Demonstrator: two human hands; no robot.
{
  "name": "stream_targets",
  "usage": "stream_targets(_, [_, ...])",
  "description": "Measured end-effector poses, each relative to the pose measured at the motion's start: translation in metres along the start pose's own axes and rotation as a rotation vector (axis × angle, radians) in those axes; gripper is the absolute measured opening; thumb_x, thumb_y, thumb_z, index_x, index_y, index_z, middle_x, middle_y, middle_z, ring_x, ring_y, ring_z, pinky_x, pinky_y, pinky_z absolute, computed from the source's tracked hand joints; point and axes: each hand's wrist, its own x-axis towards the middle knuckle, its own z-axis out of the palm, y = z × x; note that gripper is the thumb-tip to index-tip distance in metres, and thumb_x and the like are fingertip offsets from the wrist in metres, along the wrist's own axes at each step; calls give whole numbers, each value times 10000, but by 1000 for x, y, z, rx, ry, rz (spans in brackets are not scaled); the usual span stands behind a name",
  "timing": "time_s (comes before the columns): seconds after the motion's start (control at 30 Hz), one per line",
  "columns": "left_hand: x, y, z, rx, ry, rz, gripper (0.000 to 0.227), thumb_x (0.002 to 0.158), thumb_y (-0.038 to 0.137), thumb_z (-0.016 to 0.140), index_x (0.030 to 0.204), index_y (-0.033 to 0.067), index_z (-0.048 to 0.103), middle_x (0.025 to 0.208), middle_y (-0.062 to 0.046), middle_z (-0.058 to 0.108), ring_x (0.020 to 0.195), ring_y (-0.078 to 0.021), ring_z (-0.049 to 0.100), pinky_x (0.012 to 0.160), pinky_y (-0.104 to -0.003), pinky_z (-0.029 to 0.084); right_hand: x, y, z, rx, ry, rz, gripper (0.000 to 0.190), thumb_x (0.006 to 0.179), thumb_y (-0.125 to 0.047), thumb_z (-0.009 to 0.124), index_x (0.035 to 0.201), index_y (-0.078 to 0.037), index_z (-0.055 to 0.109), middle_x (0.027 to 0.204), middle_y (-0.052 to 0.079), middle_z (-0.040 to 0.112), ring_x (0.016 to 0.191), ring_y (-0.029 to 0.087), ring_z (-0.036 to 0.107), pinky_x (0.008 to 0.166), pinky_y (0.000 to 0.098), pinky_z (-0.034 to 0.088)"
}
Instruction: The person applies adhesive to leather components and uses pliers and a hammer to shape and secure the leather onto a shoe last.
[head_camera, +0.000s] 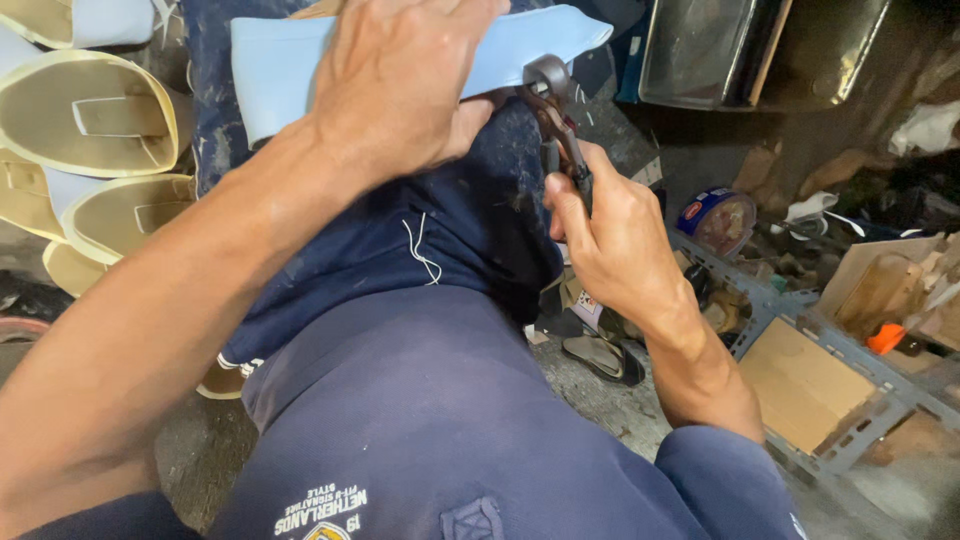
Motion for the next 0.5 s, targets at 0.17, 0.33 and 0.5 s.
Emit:
stream_targets(0.17, [21,-13,-7,-230,-114,-82,449,763,314,785,1164,127,706,968,-171,731,838,-467,641,611,-560,474,17,18,13,-75,134,-76,256,1084,-178,470,1296,-47,528,737,11,685,545,223,694,636,412,498])
stream_targets(0.33, [31,-18,-8,-313,-203,-121,415,779,346,791,1134,139,732,954,-134,740,850,-434,651,653,-520,467,18,8,-11,29,38,-71,147,1059,-161,469,1060,-64,580,629,21,659,548,221,651,657,392,487])
stream_targets(0.5, [27,-20,-5,-312,-178,-61,396,807,334,801,1128,120,716,941,-121,723,832,-420,644,653,-509,464,14,11,-7,1,48,-100,228,1072,-196,472,1199,-29,563,657,24,677,589,230,676,646,408,491])
